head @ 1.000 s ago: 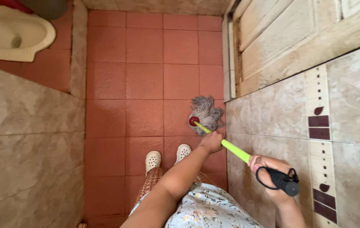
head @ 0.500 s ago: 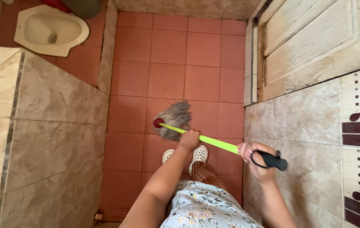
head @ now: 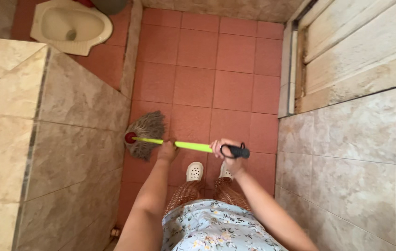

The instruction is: The person mops a tiled bathroom floor using a mop, cleaning around a squat toilet and a bucket.

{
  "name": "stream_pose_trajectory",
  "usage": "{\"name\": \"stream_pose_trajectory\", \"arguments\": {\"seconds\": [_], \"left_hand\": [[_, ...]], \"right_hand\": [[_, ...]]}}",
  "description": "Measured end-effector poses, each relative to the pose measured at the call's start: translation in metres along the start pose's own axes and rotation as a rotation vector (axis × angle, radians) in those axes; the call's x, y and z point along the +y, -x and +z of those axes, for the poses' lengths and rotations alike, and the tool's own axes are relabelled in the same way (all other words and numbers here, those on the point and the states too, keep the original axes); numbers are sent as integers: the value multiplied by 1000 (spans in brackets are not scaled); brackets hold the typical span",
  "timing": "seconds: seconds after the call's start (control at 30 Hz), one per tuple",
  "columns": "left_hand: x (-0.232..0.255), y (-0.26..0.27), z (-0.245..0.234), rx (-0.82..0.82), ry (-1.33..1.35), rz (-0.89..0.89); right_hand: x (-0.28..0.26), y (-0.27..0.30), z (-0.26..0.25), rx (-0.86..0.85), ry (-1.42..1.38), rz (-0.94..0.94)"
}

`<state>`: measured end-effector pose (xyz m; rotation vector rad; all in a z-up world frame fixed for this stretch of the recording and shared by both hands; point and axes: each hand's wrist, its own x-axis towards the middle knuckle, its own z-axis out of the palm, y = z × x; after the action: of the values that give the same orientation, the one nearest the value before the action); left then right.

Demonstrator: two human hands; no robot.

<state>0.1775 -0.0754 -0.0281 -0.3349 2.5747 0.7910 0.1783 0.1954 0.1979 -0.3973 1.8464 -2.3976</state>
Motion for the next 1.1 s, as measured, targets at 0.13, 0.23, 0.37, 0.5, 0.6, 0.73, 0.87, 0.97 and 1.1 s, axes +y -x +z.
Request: {"name": "stream_pose_trajectory", "arguments": {"seconds": [0.13,0.23,0.37,0.5,0.6,0.73,0.87,0.97,1.1], "left_hand": [[2,1,3,119,90,-27],[0,9,5,96,89,-95],[24,18,19,53,127,-68],[87,39,44,-146,338,-125],[132,56,50,-139,284,32],[200,88,42,-97,192,223],[257,107,44,-373,184,150],[277,99,93,-404,336,237],[294,84,160,-393,372,431]], "right_hand": [[6,-30,15,-112,184,33],[-23,-13,35,-74,101,5],[-66,-12,31,-4,108,84],[-125,4,10,64,127,78],[-165,11,-2,92,195,60],[-206,27,-16,145,427,127],[-225,39,-26,241,626,118],[-228,47,-38,274,757,184],[-219,50,-55,353,795,180]]}}
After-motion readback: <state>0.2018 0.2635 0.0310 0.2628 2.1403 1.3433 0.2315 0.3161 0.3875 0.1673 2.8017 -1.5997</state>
